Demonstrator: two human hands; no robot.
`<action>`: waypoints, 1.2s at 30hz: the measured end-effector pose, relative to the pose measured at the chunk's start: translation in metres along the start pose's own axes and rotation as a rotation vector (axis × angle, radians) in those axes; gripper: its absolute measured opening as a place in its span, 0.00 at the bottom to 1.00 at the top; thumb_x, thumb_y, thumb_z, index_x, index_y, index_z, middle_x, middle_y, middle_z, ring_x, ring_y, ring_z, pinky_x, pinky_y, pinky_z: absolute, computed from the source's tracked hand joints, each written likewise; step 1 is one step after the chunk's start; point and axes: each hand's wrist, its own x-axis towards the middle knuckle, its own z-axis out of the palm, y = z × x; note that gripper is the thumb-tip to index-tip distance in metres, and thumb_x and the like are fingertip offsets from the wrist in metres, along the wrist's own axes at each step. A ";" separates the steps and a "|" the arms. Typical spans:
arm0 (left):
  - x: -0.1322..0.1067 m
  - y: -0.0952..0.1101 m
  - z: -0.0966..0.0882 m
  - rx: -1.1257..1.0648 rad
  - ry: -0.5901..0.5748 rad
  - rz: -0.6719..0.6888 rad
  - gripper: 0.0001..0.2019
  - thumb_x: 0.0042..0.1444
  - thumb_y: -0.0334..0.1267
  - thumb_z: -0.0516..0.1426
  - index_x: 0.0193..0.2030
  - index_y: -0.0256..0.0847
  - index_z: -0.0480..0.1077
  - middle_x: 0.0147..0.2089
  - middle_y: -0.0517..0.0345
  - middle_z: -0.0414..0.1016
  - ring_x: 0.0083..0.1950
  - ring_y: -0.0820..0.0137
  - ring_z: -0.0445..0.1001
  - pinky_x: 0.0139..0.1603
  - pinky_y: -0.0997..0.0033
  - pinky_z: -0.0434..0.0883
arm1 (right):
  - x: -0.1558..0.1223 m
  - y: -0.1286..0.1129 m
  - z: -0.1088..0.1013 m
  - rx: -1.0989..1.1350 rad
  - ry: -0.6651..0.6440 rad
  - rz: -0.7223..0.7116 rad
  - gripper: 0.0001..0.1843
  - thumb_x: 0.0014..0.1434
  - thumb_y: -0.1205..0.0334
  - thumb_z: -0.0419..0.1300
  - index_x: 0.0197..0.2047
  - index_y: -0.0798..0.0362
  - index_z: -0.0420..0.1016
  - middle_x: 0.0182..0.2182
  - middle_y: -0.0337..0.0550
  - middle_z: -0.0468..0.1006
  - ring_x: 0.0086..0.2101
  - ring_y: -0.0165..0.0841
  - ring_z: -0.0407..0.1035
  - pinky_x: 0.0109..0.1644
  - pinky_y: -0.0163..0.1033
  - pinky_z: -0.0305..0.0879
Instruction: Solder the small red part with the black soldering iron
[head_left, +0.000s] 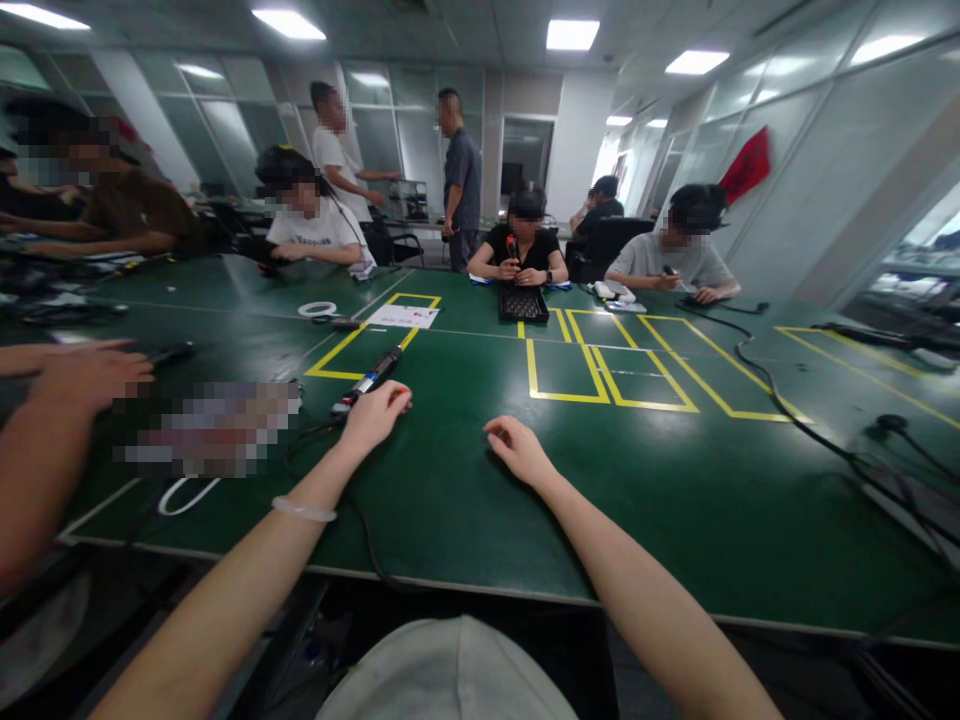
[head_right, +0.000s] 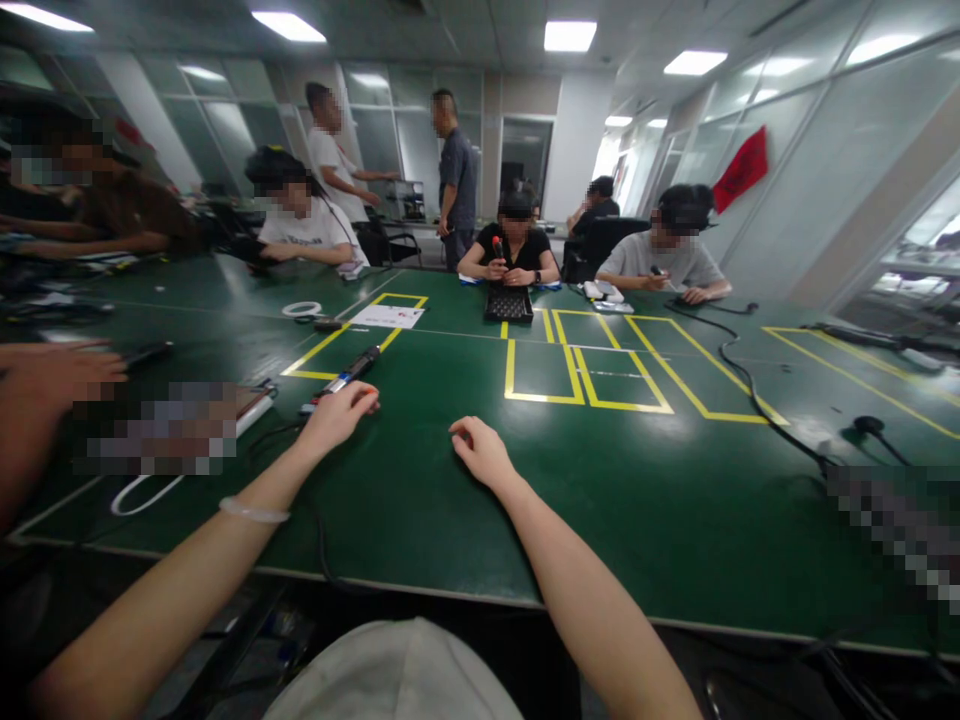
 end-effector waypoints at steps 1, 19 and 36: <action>-0.001 0.014 0.011 -0.200 -0.125 0.067 0.21 0.63 0.52 0.49 0.49 0.39 0.72 0.36 0.54 0.76 0.38 0.66 0.74 0.42 0.67 0.69 | 0.001 0.000 0.000 0.073 0.003 0.025 0.08 0.60 0.63 0.56 0.42 0.52 0.73 0.34 0.40 0.75 0.30 0.29 0.67 0.38 0.37 0.64; -0.031 0.086 0.072 -0.886 -0.510 0.121 0.26 0.63 0.51 0.52 0.61 0.35 0.65 0.26 0.63 0.68 0.25 0.77 0.64 0.27 0.75 0.61 | 0.000 -0.008 -0.005 0.972 -0.185 0.337 0.24 0.50 0.43 0.69 0.34 0.54 0.68 0.25 0.37 0.76 0.23 0.26 0.70 0.27 0.31 0.68; -0.033 0.081 0.061 -0.515 -0.262 0.314 0.11 0.57 0.44 0.59 0.42 0.40 0.71 0.41 0.56 0.76 0.42 0.68 0.75 0.49 0.65 0.70 | 0.002 -0.003 -0.007 0.888 -0.073 0.355 0.23 0.47 0.48 0.72 0.39 0.54 0.71 0.30 0.40 0.77 0.26 0.28 0.73 0.28 0.34 0.72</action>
